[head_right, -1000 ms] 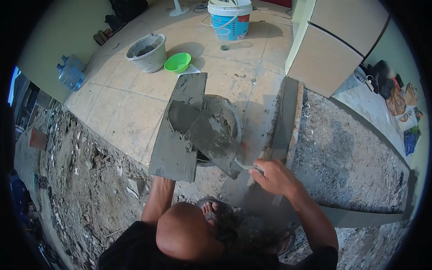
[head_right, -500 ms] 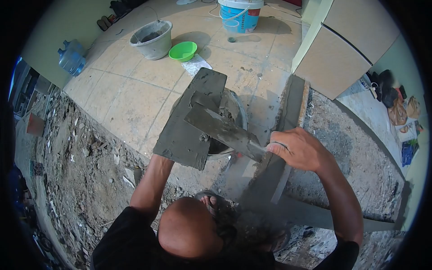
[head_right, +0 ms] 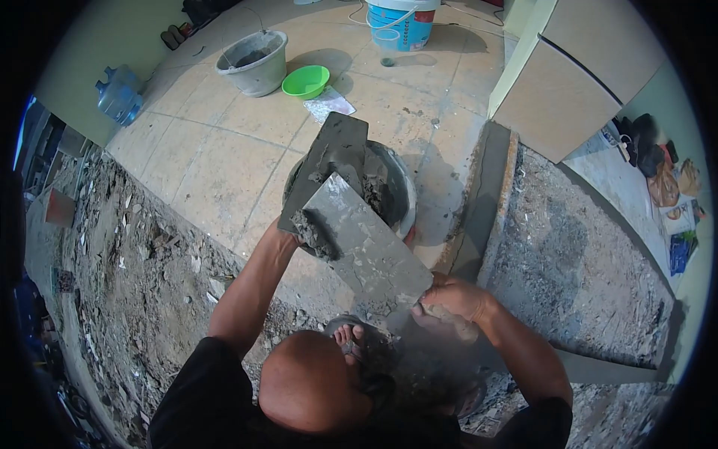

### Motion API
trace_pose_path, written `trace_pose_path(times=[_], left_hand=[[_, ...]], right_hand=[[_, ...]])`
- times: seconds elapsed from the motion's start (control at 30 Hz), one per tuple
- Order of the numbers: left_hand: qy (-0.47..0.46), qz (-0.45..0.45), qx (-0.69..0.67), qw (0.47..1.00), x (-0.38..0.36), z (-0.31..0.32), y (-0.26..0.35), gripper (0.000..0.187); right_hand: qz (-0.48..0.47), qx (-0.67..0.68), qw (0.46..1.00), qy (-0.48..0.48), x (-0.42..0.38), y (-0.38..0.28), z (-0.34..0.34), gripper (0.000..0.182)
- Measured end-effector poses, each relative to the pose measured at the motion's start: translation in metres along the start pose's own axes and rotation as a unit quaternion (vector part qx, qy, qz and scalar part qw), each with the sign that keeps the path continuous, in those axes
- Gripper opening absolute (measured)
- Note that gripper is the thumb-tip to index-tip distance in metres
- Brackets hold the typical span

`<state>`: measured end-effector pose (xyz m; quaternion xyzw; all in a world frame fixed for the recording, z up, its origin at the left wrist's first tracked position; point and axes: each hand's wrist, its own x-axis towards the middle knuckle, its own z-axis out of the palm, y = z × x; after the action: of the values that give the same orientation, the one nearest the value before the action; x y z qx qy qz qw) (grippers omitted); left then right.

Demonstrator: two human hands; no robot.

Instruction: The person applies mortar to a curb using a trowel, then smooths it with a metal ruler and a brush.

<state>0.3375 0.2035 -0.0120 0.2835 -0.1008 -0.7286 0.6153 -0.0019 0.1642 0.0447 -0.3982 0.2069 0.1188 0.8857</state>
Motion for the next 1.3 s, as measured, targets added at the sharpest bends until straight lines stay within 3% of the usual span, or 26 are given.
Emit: trace_pose_path(times=[0.07,0.13,0.2,0.27,0.33,0.47,0.53,0.63,0.73,0.8,0.87,0.93,1.0,1.03,1.1,1.17,1.23,1.3], left_hand=[[0.009,-0.026,0.042,0.999,-0.003,0.016,0.002,0.04],[-0.015,-0.059,0.022,0.998,0.011,-0.014,-0.001,0.039],[0.022,-0.144,0.027,0.989,0.014,-0.02,-0.002,0.04],[0.003,-0.152,0.052,0.987,0.018,-0.03,-0.005,0.042],[0.008,-0.215,0.17,0.962,0.015,-0.019,-0.003,0.04],[0.059,-0.207,0.304,0.928,0.008,0.014,-0.001,0.038],[0.069,-0.203,0.354,0.91,0.008,0.021,0.006,0.041],[0.052,-0.206,0.528,0.822,0.018,0.006,0.022,0.033],[-0.014,-0.215,0.714,0.666,0.031,-0.008,0.049,0.023],[-0.034,-0.188,0.764,0.617,0.03,-0.001,0.06,0.02],[0.017,-0.18,0.838,0.515,0.017,0.043,0.068,0.017],[0.008,-0.111,0.922,0.371,-0.001,0.093,0.068,0.015],[-0.04,0.037,0.938,0.342,-0.007,0.114,0.062,0.015],[-0.055,0.036,0.942,0.328,-0.002,0.141,0.05,0.015],[-0.056,0.052,0.926,0.37,0.005,0.196,0.009,0.02],[-0.114,0.046,0.923,0.366,0.032,0.226,-0.031,0.031],[-0.166,0.018,0.924,0.344,0.069,0.239,-0.079,0.047],[-0.233,0.01,0.937,0.26,0.109,0.242,-0.129,0.064]], right_hand=[[-0.038,0.109,0.993,0.01,0.005,0.043,-0.021,0.027],[-0.053,0.142,0.988,0.032,0.003,0.055,-0.024,0.028],[-0.13,0.19,0.973,-0.016,-0.002,0.056,-0.019,0.03],[-0.156,0.229,0.96,-0.027,-0.011,0.056,-0.018,0.031],[-0.16,0.254,0.954,-0.02,-0.023,0.056,-0.02,0.031],[-0.171,0.222,0.959,0.036,-0.053,0.045,-0.024,0.035],[-0.154,0.24,0.958,-0.038,-0.07,0.036,-0.027,0.036],[-0.148,0.23,0.962,0.007,-0.12,0.017,-0.021,0.037],[-0.147,0.249,0.955,0.069,-0.18,0.015,-0.004,0.037],[-0.166,0.244,0.95,0.105,-0.22,0.02,0.005,0.038],[-0.181,0.247,0.94,0.15,-0.254,0.042,0.011,0.037],[-0.222,0.238,0.928,0.179,-0.272,0.075,0.013,0.038],[-0.268,0.271,0.908,0.174,-0.275,0.115,0.0,0.036],[-0.283,0.282,0.9,0.176,-0.272,0.133,-0.007,0.036],[-0.296,0.309,0.875,0.229,-0.257,0.157,-0.029,0.036],[-0.299,0.313,0.865,0.253,-0.239,0.165,-0.055,0.036],[-0.301,0.325,0.86,0.255,-0.22,0.171,-0.09,0.037],[-0.271,0.32,0.859,0.293,-0.204,0.169,-0.12,0.038]])
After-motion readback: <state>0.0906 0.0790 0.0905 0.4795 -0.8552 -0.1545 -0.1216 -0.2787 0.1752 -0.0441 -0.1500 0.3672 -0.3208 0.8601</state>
